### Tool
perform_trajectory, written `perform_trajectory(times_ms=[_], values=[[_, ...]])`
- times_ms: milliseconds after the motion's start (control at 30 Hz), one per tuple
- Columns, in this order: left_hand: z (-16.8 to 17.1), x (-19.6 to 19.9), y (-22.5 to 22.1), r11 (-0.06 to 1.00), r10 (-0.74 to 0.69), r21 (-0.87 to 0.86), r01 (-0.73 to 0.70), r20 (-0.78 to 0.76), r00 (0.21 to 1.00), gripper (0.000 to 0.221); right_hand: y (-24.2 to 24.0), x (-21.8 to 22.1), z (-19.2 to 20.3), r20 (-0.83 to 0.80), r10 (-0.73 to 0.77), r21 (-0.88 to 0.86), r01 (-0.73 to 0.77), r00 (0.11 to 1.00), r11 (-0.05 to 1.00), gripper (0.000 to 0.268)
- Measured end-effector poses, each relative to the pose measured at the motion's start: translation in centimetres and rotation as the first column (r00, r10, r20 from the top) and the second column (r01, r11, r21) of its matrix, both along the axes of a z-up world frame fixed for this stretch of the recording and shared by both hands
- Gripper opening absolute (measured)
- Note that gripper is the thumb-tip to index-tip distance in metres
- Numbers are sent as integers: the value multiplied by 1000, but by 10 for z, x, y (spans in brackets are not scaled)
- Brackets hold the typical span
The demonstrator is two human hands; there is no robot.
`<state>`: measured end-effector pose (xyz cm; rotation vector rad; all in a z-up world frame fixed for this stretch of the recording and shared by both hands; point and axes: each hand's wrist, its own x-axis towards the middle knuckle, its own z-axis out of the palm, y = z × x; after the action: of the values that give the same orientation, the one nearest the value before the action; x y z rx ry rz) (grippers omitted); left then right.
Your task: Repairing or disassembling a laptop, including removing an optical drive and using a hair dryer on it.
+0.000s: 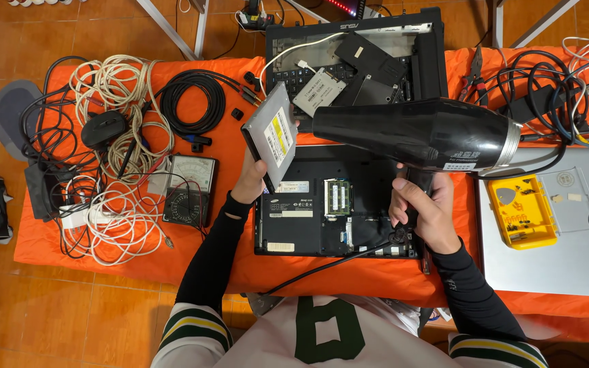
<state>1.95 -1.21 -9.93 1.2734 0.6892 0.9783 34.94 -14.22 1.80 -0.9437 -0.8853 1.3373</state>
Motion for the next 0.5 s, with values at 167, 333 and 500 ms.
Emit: perform_trajectory(times_ms=[167, 333, 500], values=[[15, 7, 0, 1000, 3, 1, -3, -3, 1000, 130, 0, 0, 1, -5, -12, -6, 12, 1000, 1000, 24], [31, 11, -1, 1000, 6, 31, -5, -24, 1000, 130, 2, 0, 4, -4, -16, 2, 16, 1000, 1000, 23], [53, 19, -1, 996, -74, 42, 73, 27, 997, 126, -3, -1, 3, -10, -19, -20, 18, 1000, 1000, 22]])
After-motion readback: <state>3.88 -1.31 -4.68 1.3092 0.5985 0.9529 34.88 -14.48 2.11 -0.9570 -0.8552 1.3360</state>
